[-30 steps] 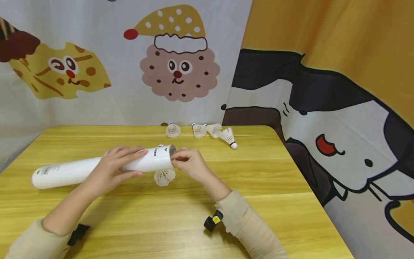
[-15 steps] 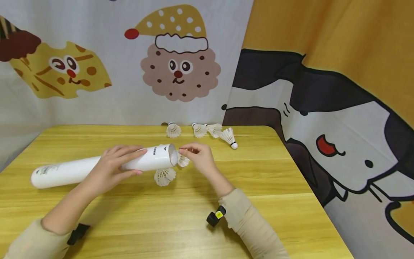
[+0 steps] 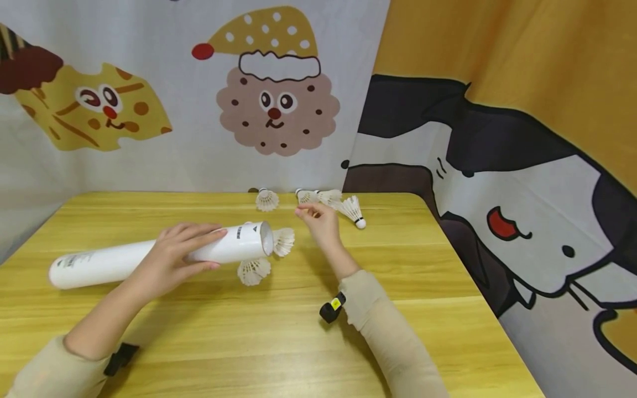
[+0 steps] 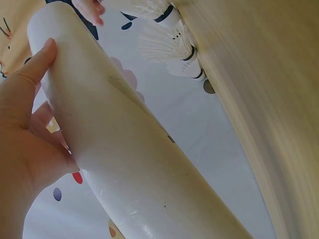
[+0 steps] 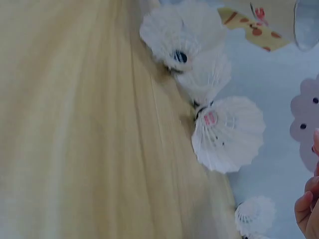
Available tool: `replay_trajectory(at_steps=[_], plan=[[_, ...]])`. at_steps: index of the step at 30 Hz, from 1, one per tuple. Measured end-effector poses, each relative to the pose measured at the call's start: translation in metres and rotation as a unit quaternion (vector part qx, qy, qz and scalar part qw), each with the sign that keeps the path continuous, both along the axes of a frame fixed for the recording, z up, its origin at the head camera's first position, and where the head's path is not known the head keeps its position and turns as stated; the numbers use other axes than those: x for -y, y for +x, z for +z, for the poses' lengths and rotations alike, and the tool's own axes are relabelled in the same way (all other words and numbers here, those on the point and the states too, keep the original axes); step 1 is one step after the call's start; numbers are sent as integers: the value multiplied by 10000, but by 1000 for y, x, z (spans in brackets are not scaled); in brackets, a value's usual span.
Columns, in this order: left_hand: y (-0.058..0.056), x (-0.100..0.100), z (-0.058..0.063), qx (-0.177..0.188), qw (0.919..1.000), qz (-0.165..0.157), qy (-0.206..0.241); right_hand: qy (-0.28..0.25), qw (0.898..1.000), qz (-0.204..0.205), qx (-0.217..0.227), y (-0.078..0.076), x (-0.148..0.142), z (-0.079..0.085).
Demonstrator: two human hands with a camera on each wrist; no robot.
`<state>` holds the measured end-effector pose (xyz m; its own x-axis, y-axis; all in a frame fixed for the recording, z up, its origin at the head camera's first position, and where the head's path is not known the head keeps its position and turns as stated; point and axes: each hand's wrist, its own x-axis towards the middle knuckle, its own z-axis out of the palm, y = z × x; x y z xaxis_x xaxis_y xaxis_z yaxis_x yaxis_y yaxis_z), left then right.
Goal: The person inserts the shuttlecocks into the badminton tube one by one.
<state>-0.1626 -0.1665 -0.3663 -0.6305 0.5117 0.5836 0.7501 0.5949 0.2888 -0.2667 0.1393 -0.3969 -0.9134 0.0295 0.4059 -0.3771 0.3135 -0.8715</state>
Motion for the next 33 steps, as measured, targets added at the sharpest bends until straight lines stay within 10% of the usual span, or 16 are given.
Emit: replay_trajectory(at_steps=[16,33], plan=[[-1,1,-1,20,10000,-47,28,293,9919,-1118,528,-43,6,-25],[-1,1,0,51,10000,-7,-50,550,9859,-1277,926,-64,8,-42]])
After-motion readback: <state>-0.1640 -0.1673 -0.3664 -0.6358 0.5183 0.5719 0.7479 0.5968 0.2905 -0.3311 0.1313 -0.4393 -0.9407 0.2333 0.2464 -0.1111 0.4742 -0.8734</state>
